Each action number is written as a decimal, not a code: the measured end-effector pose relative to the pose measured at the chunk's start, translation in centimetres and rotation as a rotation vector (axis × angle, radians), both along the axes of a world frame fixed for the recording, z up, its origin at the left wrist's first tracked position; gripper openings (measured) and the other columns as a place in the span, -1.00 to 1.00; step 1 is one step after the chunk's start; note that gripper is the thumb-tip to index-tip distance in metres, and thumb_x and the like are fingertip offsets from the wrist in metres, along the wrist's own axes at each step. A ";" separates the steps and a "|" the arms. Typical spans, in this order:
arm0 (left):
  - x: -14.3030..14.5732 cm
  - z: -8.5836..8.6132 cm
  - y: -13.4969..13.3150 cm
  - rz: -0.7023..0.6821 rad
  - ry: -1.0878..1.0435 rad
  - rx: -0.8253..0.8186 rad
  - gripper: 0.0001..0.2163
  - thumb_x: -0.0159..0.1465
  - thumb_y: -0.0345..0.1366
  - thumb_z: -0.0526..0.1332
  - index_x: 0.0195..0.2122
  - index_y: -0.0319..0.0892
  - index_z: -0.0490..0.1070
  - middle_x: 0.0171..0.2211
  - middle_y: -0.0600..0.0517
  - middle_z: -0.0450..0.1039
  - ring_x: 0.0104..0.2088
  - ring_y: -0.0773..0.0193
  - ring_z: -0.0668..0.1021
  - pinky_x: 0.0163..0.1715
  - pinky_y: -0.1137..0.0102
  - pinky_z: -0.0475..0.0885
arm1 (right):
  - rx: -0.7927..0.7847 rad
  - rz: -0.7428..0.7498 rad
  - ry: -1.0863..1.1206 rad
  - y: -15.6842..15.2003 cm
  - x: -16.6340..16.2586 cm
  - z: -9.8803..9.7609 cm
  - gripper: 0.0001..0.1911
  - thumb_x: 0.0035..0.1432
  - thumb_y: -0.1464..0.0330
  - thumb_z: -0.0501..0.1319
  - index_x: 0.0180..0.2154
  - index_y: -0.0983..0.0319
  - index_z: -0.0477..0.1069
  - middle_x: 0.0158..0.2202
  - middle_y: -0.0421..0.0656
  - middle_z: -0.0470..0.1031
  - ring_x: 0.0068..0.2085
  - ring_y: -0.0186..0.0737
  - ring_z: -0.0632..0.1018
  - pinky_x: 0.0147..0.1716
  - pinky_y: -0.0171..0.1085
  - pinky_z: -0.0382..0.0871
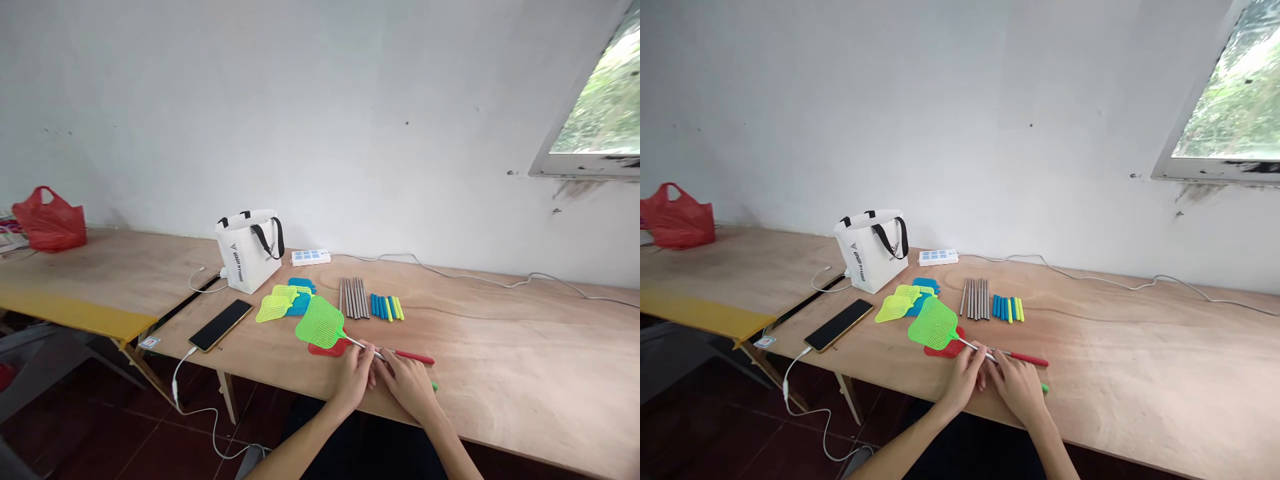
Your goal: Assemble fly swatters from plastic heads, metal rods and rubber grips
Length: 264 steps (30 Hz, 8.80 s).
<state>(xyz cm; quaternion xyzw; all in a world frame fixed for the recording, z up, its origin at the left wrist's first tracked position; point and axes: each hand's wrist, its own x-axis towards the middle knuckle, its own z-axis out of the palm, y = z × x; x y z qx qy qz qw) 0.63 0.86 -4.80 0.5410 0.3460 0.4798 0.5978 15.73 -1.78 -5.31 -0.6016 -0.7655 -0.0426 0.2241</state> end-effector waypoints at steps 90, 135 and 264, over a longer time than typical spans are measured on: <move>-12.8 12.6 2.4 0.417 -0.950 0.241 -0.56 0.46 0.10 0.05 -0.33 -0.17 0.40 -0.69 0.21 0.07 -0.73 0.45 0.09 -0.68 0.47 0.02 | -0.181 -0.032 0.279 0.2 8.2 0.2 -0.50 0.37 -0.04 -0.01 -0.48 0.14 0.25 -0.50 -0.21 0.46 -0.44 -0.19 0.46 -0.38 -0.27 0.22; -13.0 12.4 2.9 0.418 -0.916 0.180 -0.59 0.50 -0.03 0.06 -0.44 -0.17 0.27 -0.70 0.23 0.02 -0.74 0.48 0.07 -0.69 0.48 0.01 | -0.207 -0.010 0.311 0.2 7.0 0.6 -0.52 0.36 -0.04 0.02 -0.45 0.12 0.38 -0.45 -0.19 0.54 -0.40 -0.15 0.53 -0.36 -0.27 0.28; -2.0 -0.1 2.0 -0.042 0.299 0.060 -0.33 0.34 0.32 -0.08 -0.43 -0.21 0.47 -0.62 0.01 0.41 -0.58 0.25 0.48 -0.57 0.42 0.36 | -0.174 0.061 0.216 -0.3 -0.3 1.2 -0.49 0.47 0.05 -0.11 -0.27 0.13 0.50 -0.28 -0.10 0.66 -0.26 -0.07 0.65 -0.34 -0.27 0.34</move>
